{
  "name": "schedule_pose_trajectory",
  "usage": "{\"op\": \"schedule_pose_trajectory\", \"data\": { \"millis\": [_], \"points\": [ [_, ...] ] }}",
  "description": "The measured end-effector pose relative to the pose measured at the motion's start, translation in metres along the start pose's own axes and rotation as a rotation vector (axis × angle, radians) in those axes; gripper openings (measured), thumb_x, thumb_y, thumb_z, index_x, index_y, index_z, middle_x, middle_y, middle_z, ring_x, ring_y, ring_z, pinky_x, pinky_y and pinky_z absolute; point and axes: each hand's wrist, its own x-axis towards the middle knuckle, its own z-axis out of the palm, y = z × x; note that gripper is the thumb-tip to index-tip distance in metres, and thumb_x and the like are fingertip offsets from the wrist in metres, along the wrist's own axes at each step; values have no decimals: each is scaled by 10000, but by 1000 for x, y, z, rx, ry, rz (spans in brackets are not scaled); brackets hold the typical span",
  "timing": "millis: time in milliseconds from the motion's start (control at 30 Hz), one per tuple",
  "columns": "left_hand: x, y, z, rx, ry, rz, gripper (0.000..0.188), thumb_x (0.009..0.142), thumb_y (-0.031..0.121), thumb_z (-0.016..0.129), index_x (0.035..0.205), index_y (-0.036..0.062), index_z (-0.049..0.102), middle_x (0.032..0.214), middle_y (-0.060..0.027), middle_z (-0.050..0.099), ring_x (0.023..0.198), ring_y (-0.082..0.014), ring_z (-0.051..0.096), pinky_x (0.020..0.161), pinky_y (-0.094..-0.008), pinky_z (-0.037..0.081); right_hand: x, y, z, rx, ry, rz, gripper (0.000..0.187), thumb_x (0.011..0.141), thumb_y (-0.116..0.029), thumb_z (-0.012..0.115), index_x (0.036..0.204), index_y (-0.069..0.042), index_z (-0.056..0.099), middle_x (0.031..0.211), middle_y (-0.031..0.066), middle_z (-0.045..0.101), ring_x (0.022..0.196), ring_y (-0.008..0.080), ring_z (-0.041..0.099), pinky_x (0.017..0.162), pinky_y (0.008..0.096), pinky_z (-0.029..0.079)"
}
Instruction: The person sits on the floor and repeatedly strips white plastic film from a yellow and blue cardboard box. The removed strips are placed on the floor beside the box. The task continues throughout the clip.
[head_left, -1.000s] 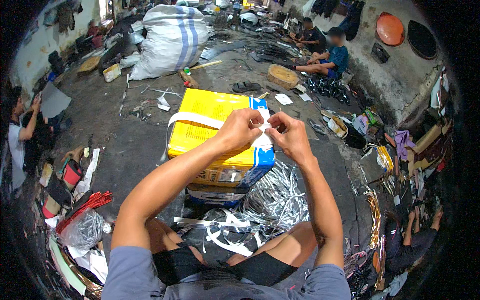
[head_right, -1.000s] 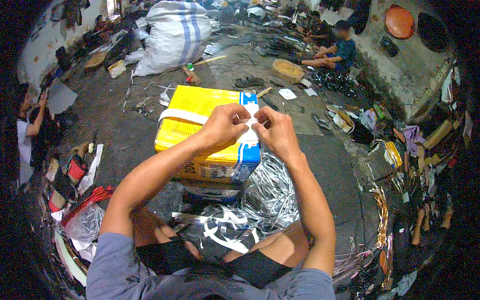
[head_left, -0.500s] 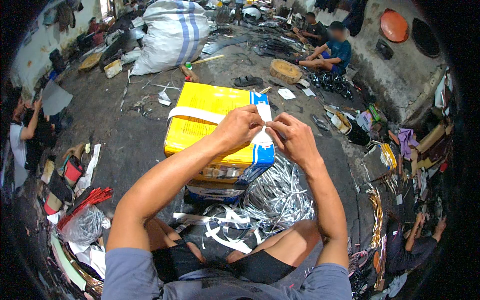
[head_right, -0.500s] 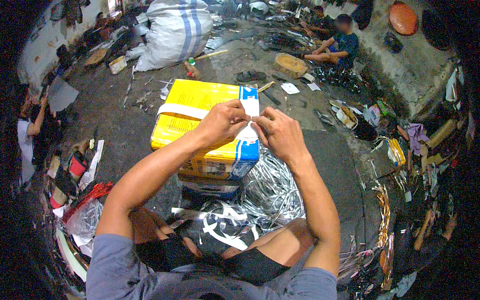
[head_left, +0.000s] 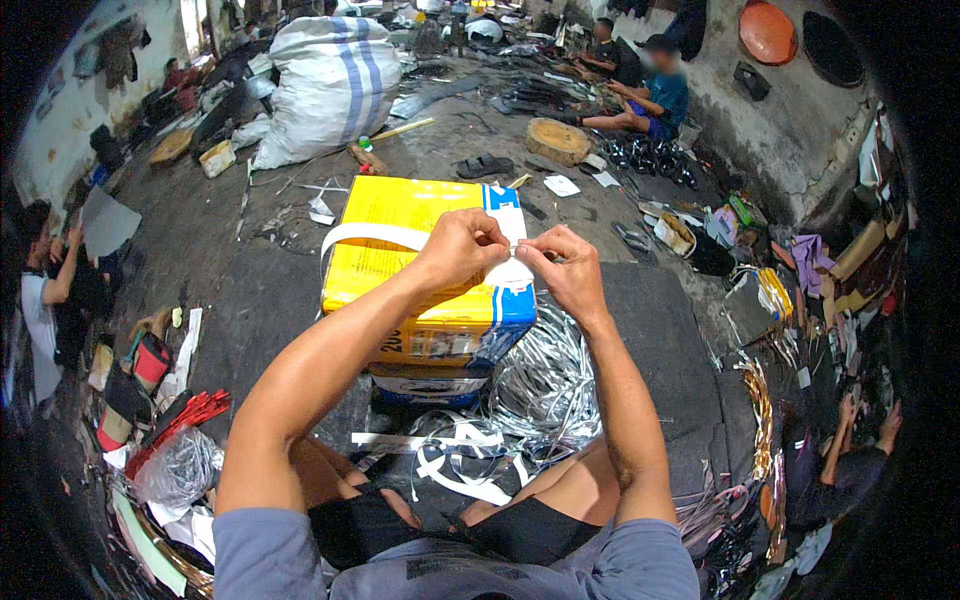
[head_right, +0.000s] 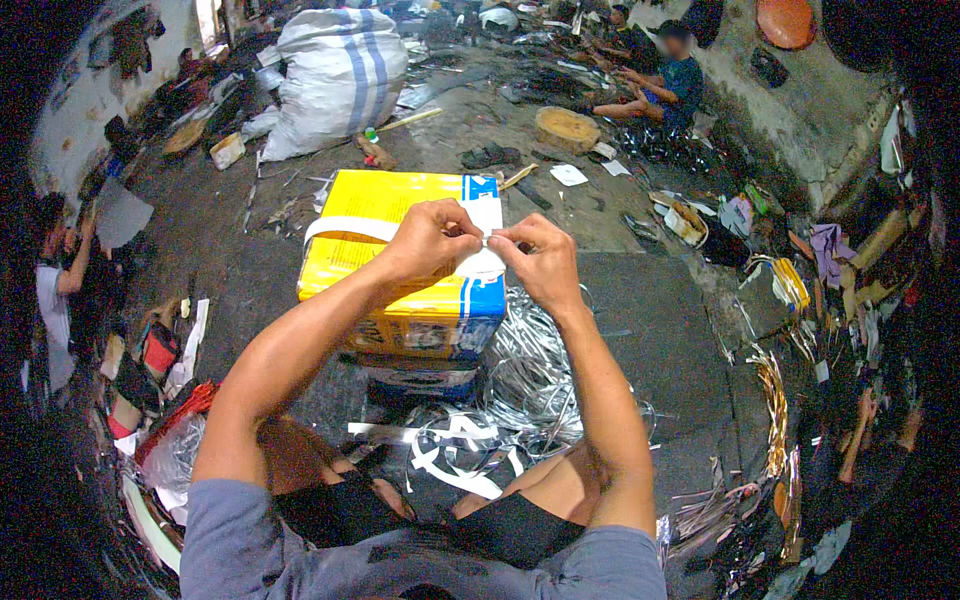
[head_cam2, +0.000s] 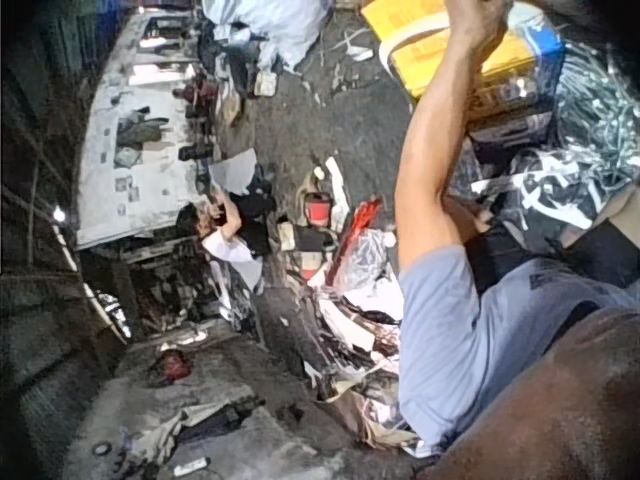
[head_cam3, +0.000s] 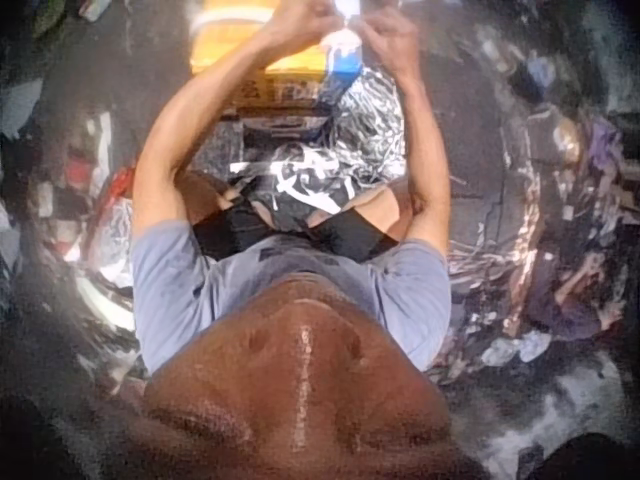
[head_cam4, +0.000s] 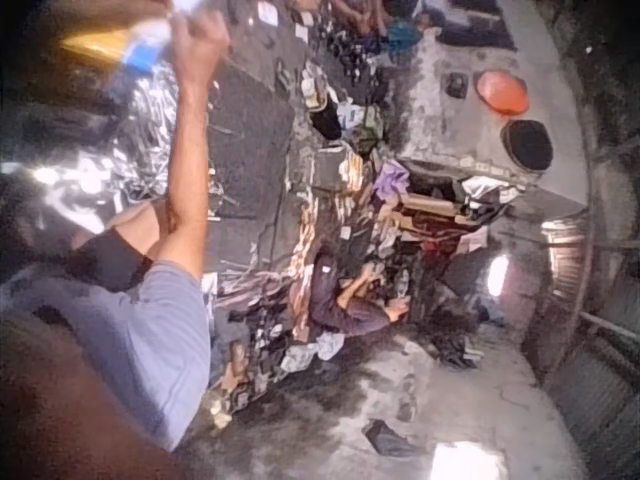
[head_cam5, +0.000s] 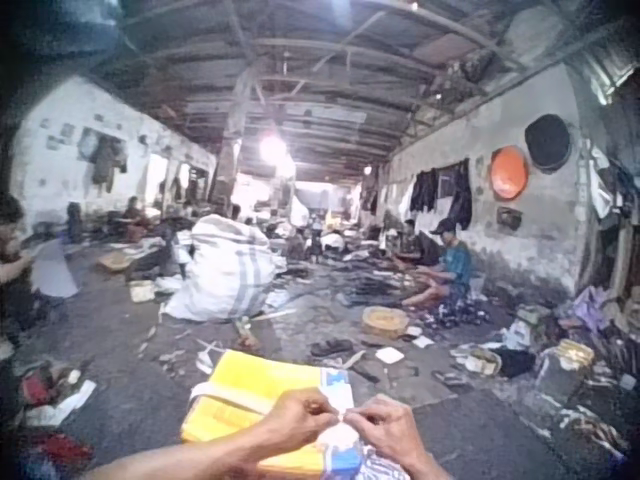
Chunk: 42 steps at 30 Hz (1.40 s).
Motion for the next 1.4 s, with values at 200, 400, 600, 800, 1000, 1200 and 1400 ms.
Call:
{"op": "schedule_pose_trajectory", "data": {
  "millis": [200,400,600,800,1000,1200,1400],
  "points": [
    [4,4,1,89,23,-34,119,784,98,750,840,-7,746,817,-130,709,752,-199,687,711,-326,551,-6,19,25,634,86,473,144,822,-93,779,931,-3,749,812,7,655,749,90,612,656,242,506],
    [10,4,2,187,21,58,110,766,90,718,816,0,757,766,-155,723,692,-240,704,677,-354,563,2,35,51,447,291,209,99,781,-26,719,860,-15,660,796,-5,626,753,85,553,697,251,464],
    [23,2,-8,304,-98,113,111,773,109,752,818,7,760,781,-123,730,715,-189,686,674,-339,544,-6,26,41,727,194,555,321,996,-285,663,773,-80,557,672,-42,525,531,44,468,422,244,346],
    [12,-5,4,105,20,130,100,776,93,725,798,-2,747,768,-143,691,695,-241,691,658,-347,552,-2,30,37,224,144,179,336,1010,-279,614,767,-57,546,678,-28,510,615,69,414,553,300,364],
    [17,-7,14,74,10,205,91,790,65,733,802,-25,732,773,-120,677,666,-178,648,614,-317,513,-12,40,52,941,172,563,221,1041,-233,555,905,-62,593,691,-7,552,550,51,472,477,243,407],
    [21,-3,18,54,-3,197,80,789,59,736,794,-21,733,763,-116,674,672,-165,645,615,-311,510,-13,31,33,1193,89,771,308,1018,-394,573,899,-110,590,643,-41,508,460,48,424,361,246,330],
    [22,-5,15,40,-20,186,74,770,64,760,795,-4,742,736,-101,681,656,-160,642,610,-309,514,35,29,30,-167,215,242,487,999,-418,549,883,45,645,878,285,685,799,464,668,753,517,502]
  ]
}}
